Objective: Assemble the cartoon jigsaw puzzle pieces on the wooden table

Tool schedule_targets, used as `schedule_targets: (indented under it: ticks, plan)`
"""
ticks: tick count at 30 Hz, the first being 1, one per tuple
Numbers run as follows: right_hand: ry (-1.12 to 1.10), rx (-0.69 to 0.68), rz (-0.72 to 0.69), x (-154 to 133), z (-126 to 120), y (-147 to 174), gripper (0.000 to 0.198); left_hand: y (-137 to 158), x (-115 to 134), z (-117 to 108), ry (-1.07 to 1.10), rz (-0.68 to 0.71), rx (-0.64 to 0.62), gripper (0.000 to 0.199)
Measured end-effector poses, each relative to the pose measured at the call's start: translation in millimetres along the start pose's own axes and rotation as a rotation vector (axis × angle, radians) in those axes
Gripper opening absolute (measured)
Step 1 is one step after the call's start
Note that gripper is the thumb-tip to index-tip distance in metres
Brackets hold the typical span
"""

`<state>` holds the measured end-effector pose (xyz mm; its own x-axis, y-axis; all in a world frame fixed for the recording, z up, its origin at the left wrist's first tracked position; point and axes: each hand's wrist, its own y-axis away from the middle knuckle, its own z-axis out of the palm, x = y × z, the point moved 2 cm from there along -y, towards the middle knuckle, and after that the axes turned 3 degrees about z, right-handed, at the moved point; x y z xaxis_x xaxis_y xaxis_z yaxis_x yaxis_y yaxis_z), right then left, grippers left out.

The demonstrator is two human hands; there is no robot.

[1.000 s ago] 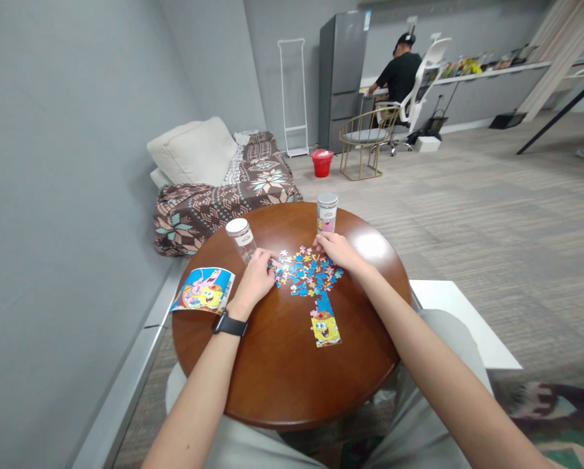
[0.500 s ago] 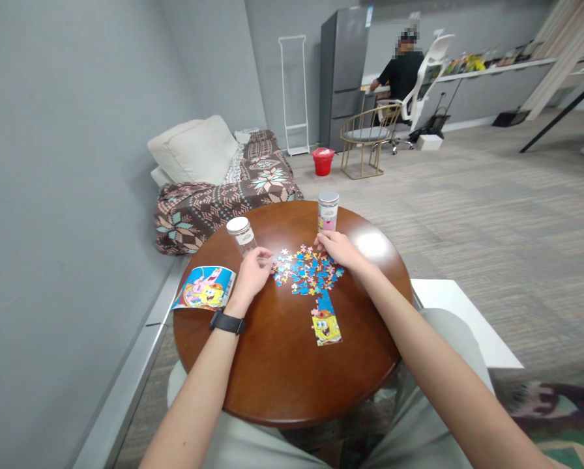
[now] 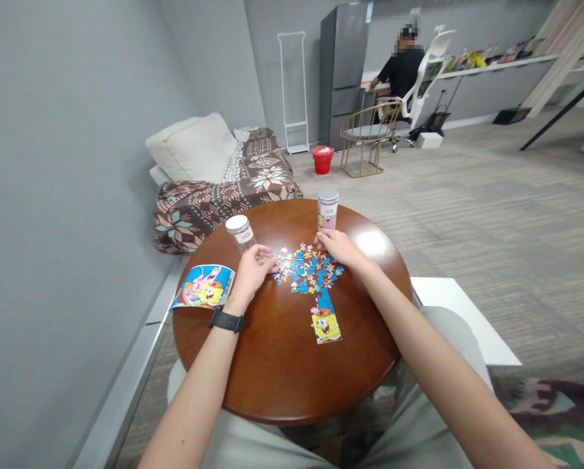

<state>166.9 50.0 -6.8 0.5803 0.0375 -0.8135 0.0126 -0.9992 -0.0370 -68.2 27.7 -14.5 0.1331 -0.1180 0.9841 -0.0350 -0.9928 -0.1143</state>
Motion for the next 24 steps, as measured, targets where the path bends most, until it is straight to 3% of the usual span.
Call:
schedule_targets:
  ticks: [15, 24]
  plan:
    - [0.019, -0.017, -0.03, 2.7, 2.8, -2.0, 0.032, 0.5, 1.0, -0.5, -0.067, 0.01, 0.001, 0.035]
    - [0.018, -0.025, -0.041, 1.9, 3.5, -1.1, 0.033, -3.6, -3.8, -6.4, -0.284, 0.143, -0.016, 0.027]
